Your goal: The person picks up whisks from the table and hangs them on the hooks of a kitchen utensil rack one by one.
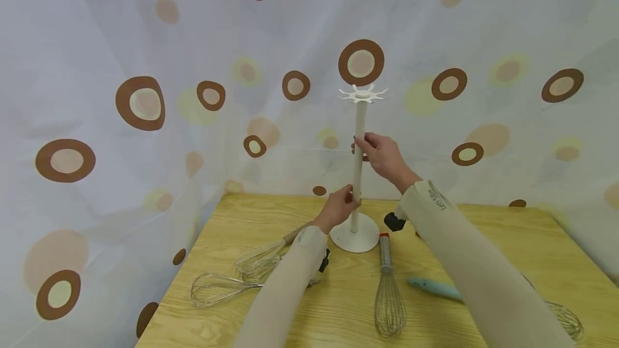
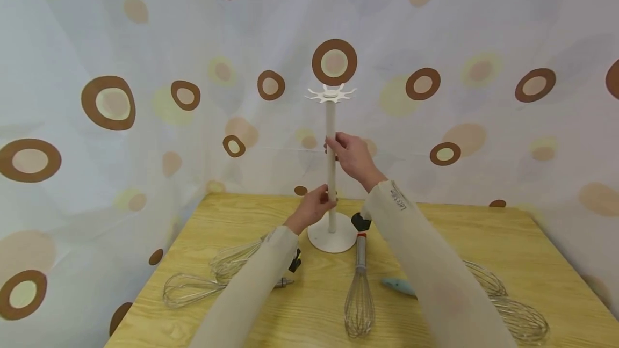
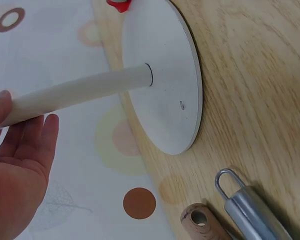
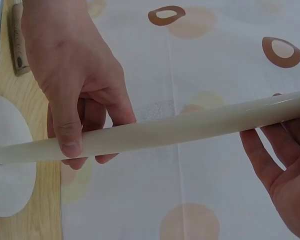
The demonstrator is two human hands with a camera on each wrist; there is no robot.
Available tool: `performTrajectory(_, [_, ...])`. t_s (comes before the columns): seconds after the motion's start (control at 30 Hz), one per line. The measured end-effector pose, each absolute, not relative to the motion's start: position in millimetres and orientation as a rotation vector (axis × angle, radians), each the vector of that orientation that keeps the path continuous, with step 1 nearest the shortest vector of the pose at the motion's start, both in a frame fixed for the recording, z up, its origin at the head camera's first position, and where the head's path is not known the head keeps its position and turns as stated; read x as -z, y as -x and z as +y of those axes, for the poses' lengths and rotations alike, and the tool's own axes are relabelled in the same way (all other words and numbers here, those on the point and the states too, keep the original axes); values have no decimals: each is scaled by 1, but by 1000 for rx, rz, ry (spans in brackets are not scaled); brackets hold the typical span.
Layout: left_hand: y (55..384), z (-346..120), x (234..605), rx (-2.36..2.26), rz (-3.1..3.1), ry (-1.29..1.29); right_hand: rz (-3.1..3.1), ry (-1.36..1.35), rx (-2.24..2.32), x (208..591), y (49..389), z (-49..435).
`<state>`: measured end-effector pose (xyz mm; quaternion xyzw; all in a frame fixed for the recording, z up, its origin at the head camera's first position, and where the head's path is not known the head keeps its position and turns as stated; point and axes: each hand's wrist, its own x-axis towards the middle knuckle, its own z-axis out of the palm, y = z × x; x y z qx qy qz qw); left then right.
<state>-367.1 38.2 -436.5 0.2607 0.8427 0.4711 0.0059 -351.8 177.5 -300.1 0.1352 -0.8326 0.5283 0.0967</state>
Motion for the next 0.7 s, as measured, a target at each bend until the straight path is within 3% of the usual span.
performTrajectory(0.7, [331,24,433,-1334,2564,-905,-2455,-506,-1519,300,312,177])
